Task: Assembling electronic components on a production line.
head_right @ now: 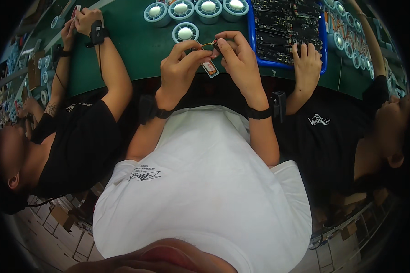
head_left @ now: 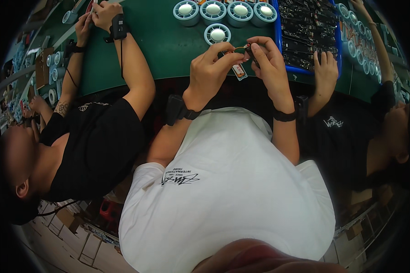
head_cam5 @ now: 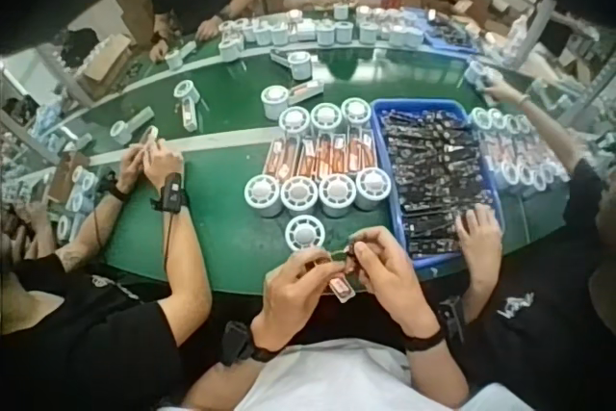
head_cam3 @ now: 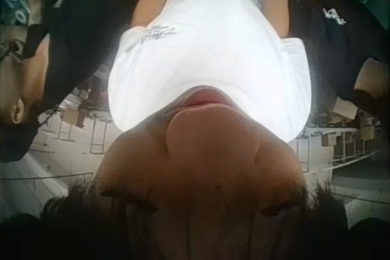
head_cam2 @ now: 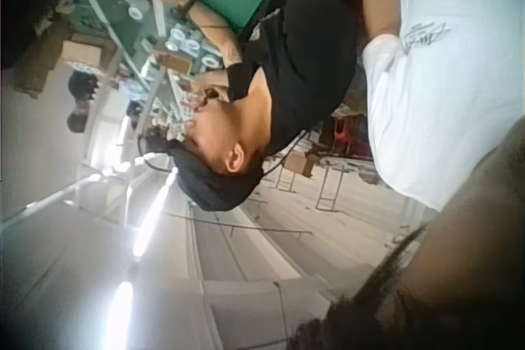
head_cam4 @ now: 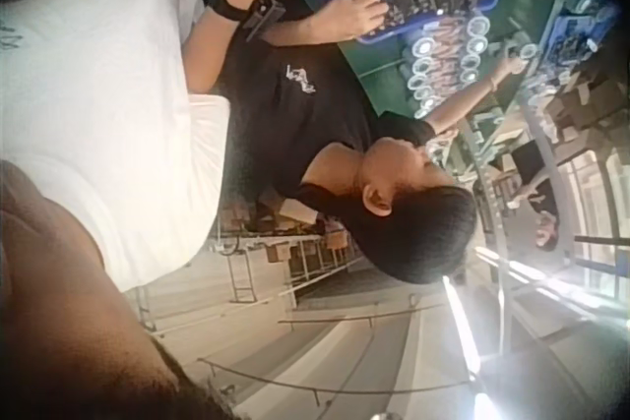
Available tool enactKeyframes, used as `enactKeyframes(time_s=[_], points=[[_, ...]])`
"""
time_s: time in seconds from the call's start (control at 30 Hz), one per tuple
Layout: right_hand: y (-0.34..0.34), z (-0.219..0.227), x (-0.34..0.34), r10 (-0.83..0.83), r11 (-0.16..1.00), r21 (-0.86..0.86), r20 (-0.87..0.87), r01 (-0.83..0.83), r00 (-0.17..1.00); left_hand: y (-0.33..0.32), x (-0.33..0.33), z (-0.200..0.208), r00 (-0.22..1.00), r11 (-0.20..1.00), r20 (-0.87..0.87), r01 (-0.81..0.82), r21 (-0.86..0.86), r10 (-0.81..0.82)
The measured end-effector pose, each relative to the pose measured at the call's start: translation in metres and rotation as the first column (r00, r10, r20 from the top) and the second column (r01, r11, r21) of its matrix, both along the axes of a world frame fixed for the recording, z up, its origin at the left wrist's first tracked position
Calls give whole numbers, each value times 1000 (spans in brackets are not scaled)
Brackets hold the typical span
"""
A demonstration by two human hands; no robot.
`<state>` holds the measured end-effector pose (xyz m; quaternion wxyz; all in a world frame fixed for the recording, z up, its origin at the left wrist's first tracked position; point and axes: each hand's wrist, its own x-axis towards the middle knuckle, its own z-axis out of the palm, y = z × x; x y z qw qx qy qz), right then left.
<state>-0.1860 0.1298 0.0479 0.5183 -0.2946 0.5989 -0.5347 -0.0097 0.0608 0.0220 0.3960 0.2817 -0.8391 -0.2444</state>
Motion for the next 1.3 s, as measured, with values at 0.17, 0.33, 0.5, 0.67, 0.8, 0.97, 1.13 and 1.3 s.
enactKeyframes(time_s=[0.17,0.33,0.5,0.67,0.8,0.97,1.13,1.3], points=[[2,-11,-3,43,997,-62,85,-38,995,4,-2,2,998,997,-58,3,72,1],[7,-16,1,84,984,-160,71,-72,994,7,-2,2,996,985,-79,-16,170,30],[8,-23,5,107,961,-262,63,-87,992,9,-5,3,991,968,-97,-71,239,96],[9,-26,4,121,954,-280,22,-110,992,9,-6,4,983,950,-146,-63,306,112],[9,-28,5,102,947,-300,-42,-110,994,9,-7,3,975,940,-194,-42,338,113],[6,-29,5,73,943,-323,-23,-77,997,6,-7,4,974,931,-204,-21,364,102],[5,-24,-5,164,968,-206,98,-141,982,9,-8,-6,946,864,-290,20,504,148],[4,-23,-12,237,966,-152,175,-211,956,7,-5,-5,975,965,-215,4,264,55]])
